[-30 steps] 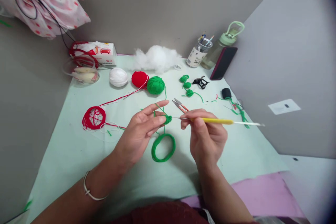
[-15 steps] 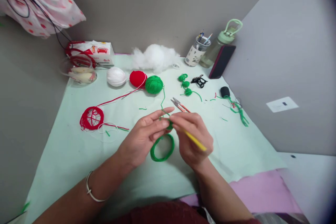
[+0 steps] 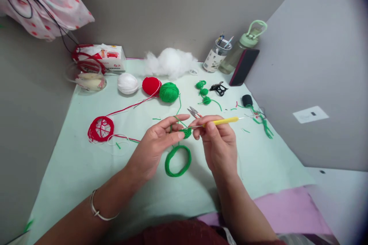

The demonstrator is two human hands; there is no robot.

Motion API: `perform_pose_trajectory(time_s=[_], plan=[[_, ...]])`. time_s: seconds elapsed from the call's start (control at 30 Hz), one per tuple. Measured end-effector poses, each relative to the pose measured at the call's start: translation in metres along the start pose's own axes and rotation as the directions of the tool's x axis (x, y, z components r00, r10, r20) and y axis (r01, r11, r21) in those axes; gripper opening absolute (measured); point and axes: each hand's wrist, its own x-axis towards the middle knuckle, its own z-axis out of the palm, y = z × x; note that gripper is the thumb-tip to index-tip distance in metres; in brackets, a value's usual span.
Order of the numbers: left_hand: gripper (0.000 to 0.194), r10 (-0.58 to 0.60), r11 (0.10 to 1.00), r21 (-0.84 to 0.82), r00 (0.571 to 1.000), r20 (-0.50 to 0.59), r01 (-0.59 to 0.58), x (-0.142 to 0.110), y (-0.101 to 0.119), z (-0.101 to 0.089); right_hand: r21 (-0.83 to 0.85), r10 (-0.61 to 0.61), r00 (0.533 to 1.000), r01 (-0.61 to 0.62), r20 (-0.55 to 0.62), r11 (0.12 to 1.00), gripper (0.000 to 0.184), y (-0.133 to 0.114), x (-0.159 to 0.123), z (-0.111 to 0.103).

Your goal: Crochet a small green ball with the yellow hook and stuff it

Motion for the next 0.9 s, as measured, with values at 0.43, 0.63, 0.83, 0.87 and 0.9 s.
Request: perform_pose_trajectory(time_s=[0.43, 0.63, 0.83, 0.87, 0.9], plan=[[0.050, 0.084, 0.996, 0.028, 0.993, -0.078, -0.082, -0.003, -0.008, 0.002, -0.631, -0.473, 0.804, 0.584, 0.361, 0.511, 0.034, 0.000, -0.020, -0.003], [0.039, -0.098, 0.964, -0.245, 0.994, 0.053, 0.108, 0.001, 0.000, -0.001, -0.354, -0.382, 0.923, 0.373, 0.047, 0.858, 0.022, -0.001, -0.011, 0.000], [0.040, 0.003, 0.996, -0.088, 0.999, 0.042, 0.000, -0.001, -0.002, 0.002, -0.242, -0.248, 0.967, 0.256, 0.065, 0.936, 0.015, 0.001, -0.003, 0.007], [0.039, 0.024, 0.997, -0.071, 0.999, 0.032, -0.022, -0.002, -0.004, 0.003, -0.278, -0.277, 0.958, 0.285, 0.069, 0.917, 0.015, 0.002, -0.005, 0.008], [0.041, 0.041, 0.997, -0.066, 0.999, 0.019, -0.040, -0.002, -0.005, 0.004, -0.314, -0.311, 0.947, 0.319, 0.077, 0.894, 0.018, 0.003, -0.008, 0.008]])
